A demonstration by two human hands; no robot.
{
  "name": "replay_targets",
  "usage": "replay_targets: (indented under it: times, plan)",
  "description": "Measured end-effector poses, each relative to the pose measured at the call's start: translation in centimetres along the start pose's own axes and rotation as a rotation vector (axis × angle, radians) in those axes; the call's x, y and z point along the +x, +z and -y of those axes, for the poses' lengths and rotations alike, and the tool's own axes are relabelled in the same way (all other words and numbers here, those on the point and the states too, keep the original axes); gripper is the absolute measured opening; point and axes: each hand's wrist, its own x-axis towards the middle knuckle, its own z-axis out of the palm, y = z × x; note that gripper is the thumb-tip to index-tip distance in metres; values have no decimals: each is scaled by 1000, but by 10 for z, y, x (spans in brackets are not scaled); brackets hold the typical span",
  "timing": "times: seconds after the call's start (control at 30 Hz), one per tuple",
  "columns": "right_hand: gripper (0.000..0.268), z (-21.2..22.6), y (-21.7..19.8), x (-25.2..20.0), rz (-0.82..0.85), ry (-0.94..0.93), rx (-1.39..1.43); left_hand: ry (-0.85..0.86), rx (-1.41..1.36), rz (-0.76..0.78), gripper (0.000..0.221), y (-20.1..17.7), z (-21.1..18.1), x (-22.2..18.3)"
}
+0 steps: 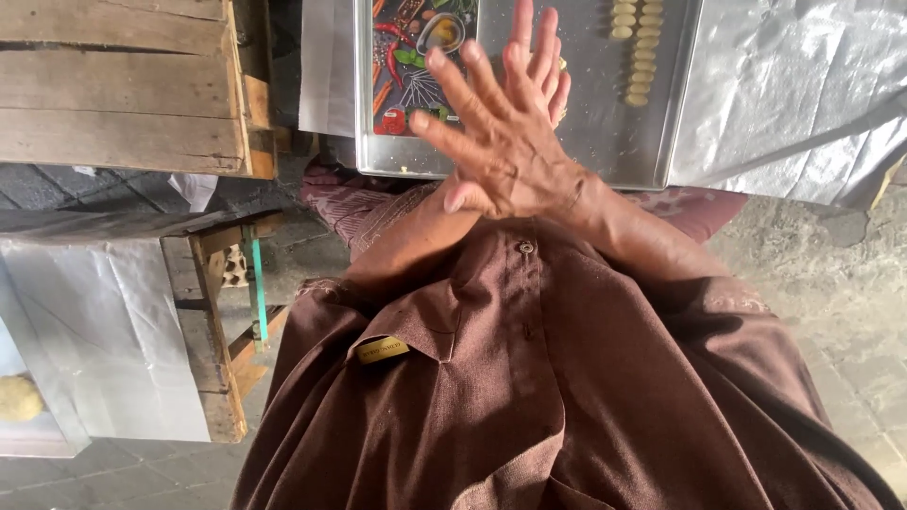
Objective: The person is manually forming small dough balls by pinching pieces from a larger dough mass, rolling them between their palms, and arranging them in rows on a tray.
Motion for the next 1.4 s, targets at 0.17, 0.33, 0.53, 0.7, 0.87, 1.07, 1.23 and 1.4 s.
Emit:
replay_targets:
  times: [0.17,0.33,0.53,0.7,0.87,1.07,1.23,1.4]
  plan:
    - [100,-40,19,-5,8,163,-123,-231,-179,-153,75,3,-10,-1]
    - [87,-39,-21,-4,-169,201,512,-362,-255,-297,105,30,-32,1]
    - [31,-31,-49,-14,-309,286,320,-303,-379,-337,100,30,-43,6]
    - [40,-18,-17,-53,-100,272,2,-274,-419,-160,94,-12,-30,5]
    - [10,-33,41,-75,-353,323,412,-306,-302,-101,83,-72,1,6]
    - [9,-78,18,-107,-176,441,204,-284,27,-177,89,-108,-23,-8]
    - [20,-161,61,-175,-211,578,-70,-346,288,-111,82,-131,-41,-45]
    - [15,-228,80,-207,-185,672,-296,-437,443,-144,86,-142,-37,-53]
